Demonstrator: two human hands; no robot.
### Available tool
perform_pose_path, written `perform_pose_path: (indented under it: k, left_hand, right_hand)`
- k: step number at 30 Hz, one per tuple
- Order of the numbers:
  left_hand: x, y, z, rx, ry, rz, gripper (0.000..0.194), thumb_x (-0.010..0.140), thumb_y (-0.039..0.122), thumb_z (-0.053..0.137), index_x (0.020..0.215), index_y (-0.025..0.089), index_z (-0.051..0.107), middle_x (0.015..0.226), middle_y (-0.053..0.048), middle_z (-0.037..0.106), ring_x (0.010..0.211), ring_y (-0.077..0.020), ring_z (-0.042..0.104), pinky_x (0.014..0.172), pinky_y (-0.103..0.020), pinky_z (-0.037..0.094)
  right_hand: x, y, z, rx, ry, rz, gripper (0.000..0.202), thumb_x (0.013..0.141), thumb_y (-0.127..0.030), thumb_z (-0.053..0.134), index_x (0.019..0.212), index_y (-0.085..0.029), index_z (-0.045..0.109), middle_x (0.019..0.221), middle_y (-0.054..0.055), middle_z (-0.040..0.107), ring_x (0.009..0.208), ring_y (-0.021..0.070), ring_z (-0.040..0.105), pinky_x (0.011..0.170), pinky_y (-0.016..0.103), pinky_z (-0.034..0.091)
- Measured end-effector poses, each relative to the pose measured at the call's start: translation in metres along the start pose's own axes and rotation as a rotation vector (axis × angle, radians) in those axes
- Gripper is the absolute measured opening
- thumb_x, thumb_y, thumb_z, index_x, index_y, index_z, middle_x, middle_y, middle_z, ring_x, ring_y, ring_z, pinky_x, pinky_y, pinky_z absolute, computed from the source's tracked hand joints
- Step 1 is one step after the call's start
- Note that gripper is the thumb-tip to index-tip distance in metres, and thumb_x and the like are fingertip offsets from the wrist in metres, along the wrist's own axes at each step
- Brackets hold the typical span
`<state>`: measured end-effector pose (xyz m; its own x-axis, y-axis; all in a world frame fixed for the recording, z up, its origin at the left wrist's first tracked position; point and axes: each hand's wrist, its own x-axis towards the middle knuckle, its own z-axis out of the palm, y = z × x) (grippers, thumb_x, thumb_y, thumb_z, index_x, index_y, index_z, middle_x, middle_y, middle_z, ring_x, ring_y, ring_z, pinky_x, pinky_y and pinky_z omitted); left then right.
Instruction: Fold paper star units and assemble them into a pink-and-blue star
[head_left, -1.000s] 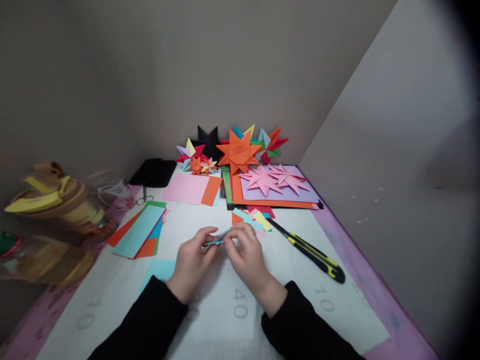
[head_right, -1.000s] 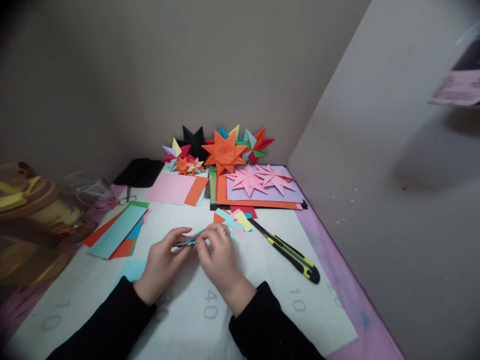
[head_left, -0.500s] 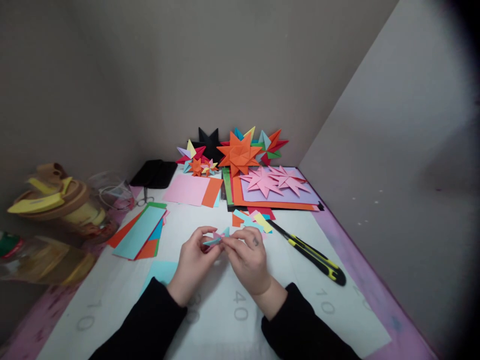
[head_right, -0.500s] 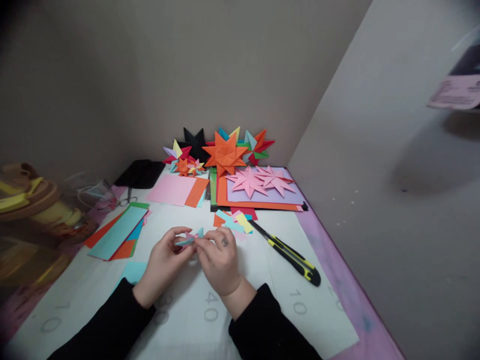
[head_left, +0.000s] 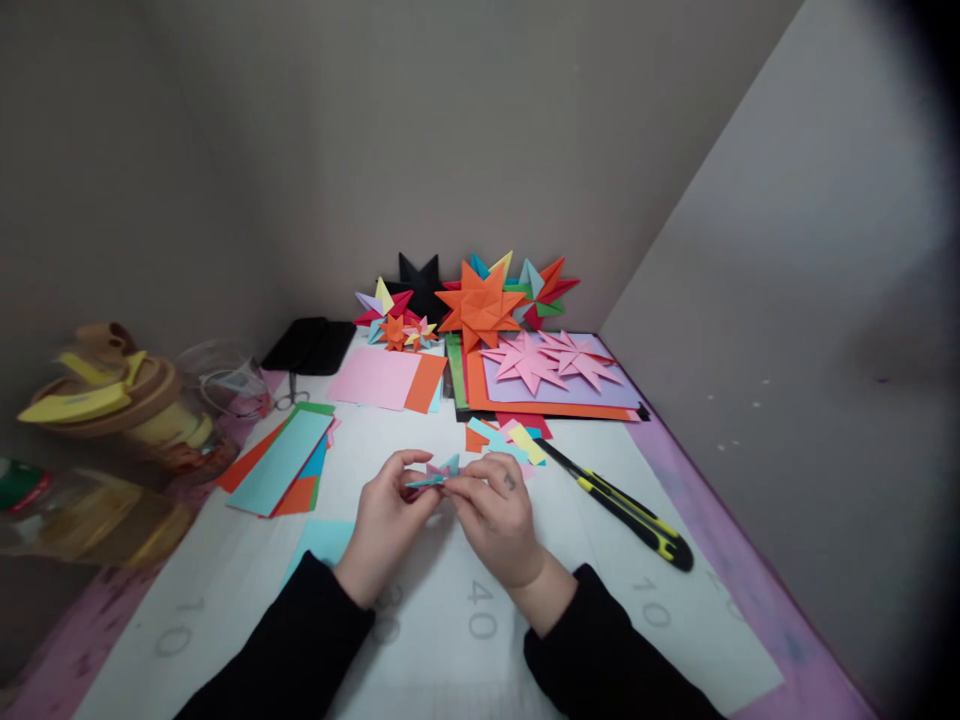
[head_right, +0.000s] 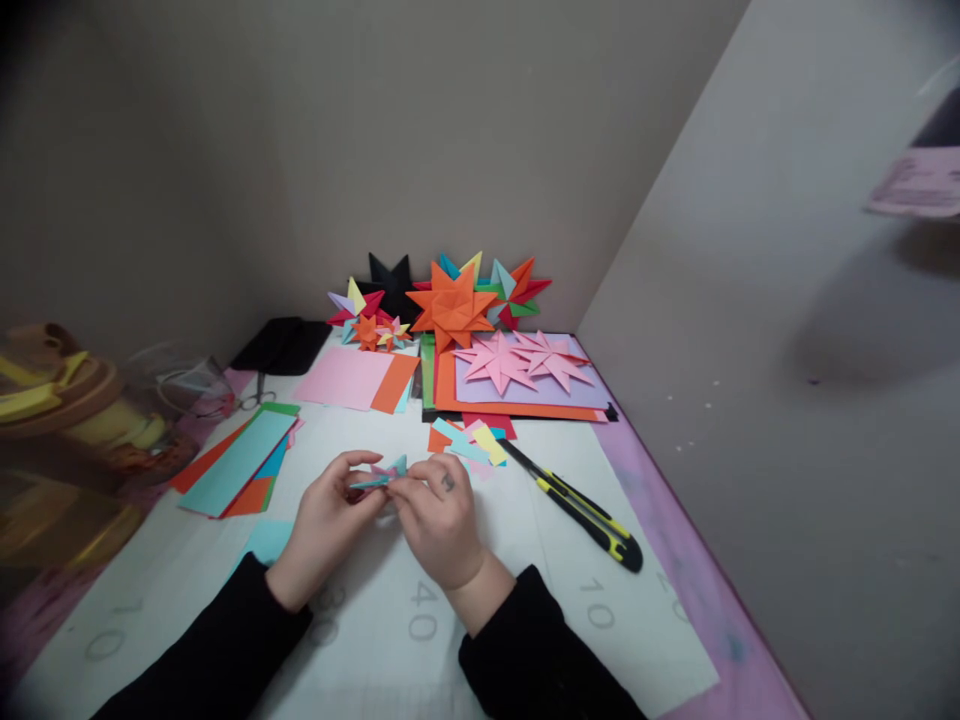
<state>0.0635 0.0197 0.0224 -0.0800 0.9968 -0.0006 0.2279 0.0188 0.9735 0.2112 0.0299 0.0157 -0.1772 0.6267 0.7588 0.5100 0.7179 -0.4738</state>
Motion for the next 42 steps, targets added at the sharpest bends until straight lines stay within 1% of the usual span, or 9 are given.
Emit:
perform_pose_path:
  k: [4, 11, 17, 21, 24, 29, 32, 37, 42]
  left_hand:
    - [0.000, -0.001, 0.000, 0.052, 0.008, 0.023, 0.029, 0.073, 0.018, 0.060, 0.102, 0.020, 0.052, 0.077, 0.001, 0.071, 0.071, -0.0156, 0.067, 0.063, -0.023, 0.050]
    - [-0.002, -0.007, -0.001, 0.173, 0.005, 0.121, 0.027, 0.076, 0.020, 0.059, 0.103, 0.022, 0.053, 0.079, 0.002, 0.071, 0.073, -0.0144, 0.067, 0.066, -0.023, 0.050]
    - [-0.003, -0.010, -0.002, 0.265, 0.002, 0.201, 0.028, 0.077, 0.016, 0.056, 0.104, 0.023, 0.053, 0.081, 0.003, 0.071, 0.073, -0.0130, 0.066, 0.067, -0.022, 0.050]
    - [-0.004, -0.010, -0.001, 0.326, -0.016, 0.221, 0.027, 0.078, 0.017, 0.055, 0.104, 0.024, 0.053, 0.082, 0.003, 0.070, 0.071, -0.0132, 0.066, 0.066, -0.022, 0.049]
    - [-0.004, -0.008, -0.001, 0.314, -0.017, 0.196, 0.026, 0.078, 0.019, 0.056, 0.104, 0.024, 0.053, 0.080, 0.003, 0.070, 0.070, -0.0134, 0.066, 0.065, -0.023, 0.049]
    - [-0.003, -0.004, -0.001, 0.239, 0.023, 0.129, 0.027, 0.076, 0.021, 0.059, 0.103, 0.023, 0.053, 0.076, 0.003, 0.069, 0.069, -0.0140, 0.066, 0.063, -0.023, 0.049]
    - [-0.003, -0.002, -0.001, 0.211, 0.026, 0.126, 0.027, 0.076, 0.021, 0.059, 0.102, 0.022, 0.054, 0.077, 0.002, 0.069, 0.070, -0.0141, 0.066, 0.064, -0.023, 0.049]
    - [-0.003, 0.000, -0.001, 0.086, 0.004, 0.052, 0.031, 0.074, 0.023, 0.062, 0.103, 0.021, 0.052, 0.076, 0.001, 0.069, 0.069, -0.0145, 0.065, 0.062, -0.023, 0.048]
    - [0.001, 0.002, 0.000, -0.093, -0.058, -0.065, 0.039, 0.069, 0.024, 0.066, 0.104, 0.019, 0.050, 0.068, 0.003, 0.064, 0.060, -0.0125, 0.061, 0.054, -0.020, 0.046]
  right_hand:
    - [-0.002, 0.002, 0.001, 0.006, 0.005, 0.003, 0.018, 0.080, -0.009, 0.058, 0.088, -0.023, 0.065, 0.080, 0.005, 0.059, 0.083, 0.0203, 0.049, 0.077, 0.041, 0.048]
    - [0.000, 0.003, 0.002, 0.033, -0.021, 0.069, 0.016, 0.083, -0.008, 0.054, 0.085, -0.020, 0.064, 0.080, 0.005, 0.057, 0.084, 0.0204, 0.048, 0.076, 0.039, 0.048]
    - [0.000, 0.001, 0.002, 0.026, -0.072, 0.083, 0.018, 0.084, -0.007, 0.049, 0.081, -0.019, 0.062, 0.080, 0.006, 0.058, 0.083, 0.0204, 0.048, 0.075, 0.038, 0.046]
    - [-0.001, 0.001, 0.004, 0.009, -0.118, 0.082, 0.021, 0.081, -0.004, 0.047, 0.081, -0.019, 0.062, 0.082, 0.006, 0.059, 0.085, 0.0210, 0.048, 0.077, 0.039, 0.045]
    - [-0.001, 0.001, 0.004, -0.010, -0.111, 0.092, 0.020, 0.081, -0.005, 0.048, 0.081, -0.018, 0.062, 0.082, 0.006, 0.059, 0.085, 0.0213, 0.049, 0.076, 0.039, 0.045]
    - [0.000, 0.000, 0.004, 0.002, -0.043, 0.073, 0.016, 0.084, -0.009, 0.052, 0.088, -0.020, 0.063, 0.082, 0.006, 0.062, 0.082, 0.0199, 0.051, 0.078, 0.040, 0.046]
    - [0.001, 0.000, 0.003, 0.017, -0.030, 0.056, 0.015, 0.084, -0.009, 0.052, 0.086, -0.021, 0.062, 0.079, 0.005, 0.063, 0.080, 0.0193, 0.052, 0.078, 0.041, 0.047]
    - [0.000, 0.002, 0.002, 0.035, 0.000, 0.020, 0.018, 0.082, -0.008, 0.052, 0.086, -0.022, 0.063, 0.079, 0.005, 0.063, 0.079, 0.0191, 0.052, 0.075, 0.040, 0.048]
    - [0.000, 0.002, 0.001, 0.041, 0.009, -0.005, 0.022, 0.081, -0.005, 0.052, 0.088, -0.022, 0.065, 0.078, 0.005, 0.061, 0.079, 0.0190, 0.051, 0.071, 0.037, 0.048]
